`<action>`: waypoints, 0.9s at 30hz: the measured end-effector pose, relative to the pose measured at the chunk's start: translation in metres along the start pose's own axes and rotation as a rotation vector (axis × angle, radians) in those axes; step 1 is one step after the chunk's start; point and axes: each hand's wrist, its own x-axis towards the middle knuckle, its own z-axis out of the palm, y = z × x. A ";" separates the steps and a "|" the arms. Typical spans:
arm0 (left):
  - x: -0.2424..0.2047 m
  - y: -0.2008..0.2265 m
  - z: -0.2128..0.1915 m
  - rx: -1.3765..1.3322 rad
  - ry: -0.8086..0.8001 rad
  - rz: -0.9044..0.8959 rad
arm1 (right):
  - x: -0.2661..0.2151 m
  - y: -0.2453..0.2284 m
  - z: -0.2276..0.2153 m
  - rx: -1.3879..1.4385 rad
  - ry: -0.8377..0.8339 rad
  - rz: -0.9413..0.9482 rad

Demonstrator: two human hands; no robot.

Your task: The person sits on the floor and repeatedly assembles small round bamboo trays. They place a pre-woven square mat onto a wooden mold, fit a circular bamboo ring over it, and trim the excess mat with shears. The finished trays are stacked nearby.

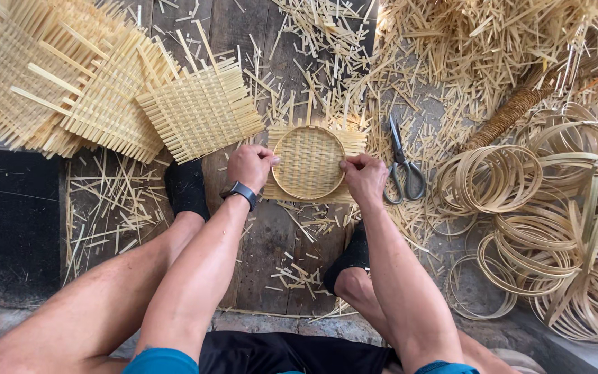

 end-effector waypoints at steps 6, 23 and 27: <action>0.006 -0.002 0.007 -0.016 0.021 -0.024 | 0.001 -0.001 0.003 -0.064 0.017 0.008; 0.016 -0.010 0.011 -0.152 -0.063 -0.191 | -0.002 -0.001 0.004 -0.054 -0.011 -0.009; 0.016 -0.009 0.006 -0.111 -0.080 -0.178 | 0.008 0.002 0.001 -0.063 -0.069 0.012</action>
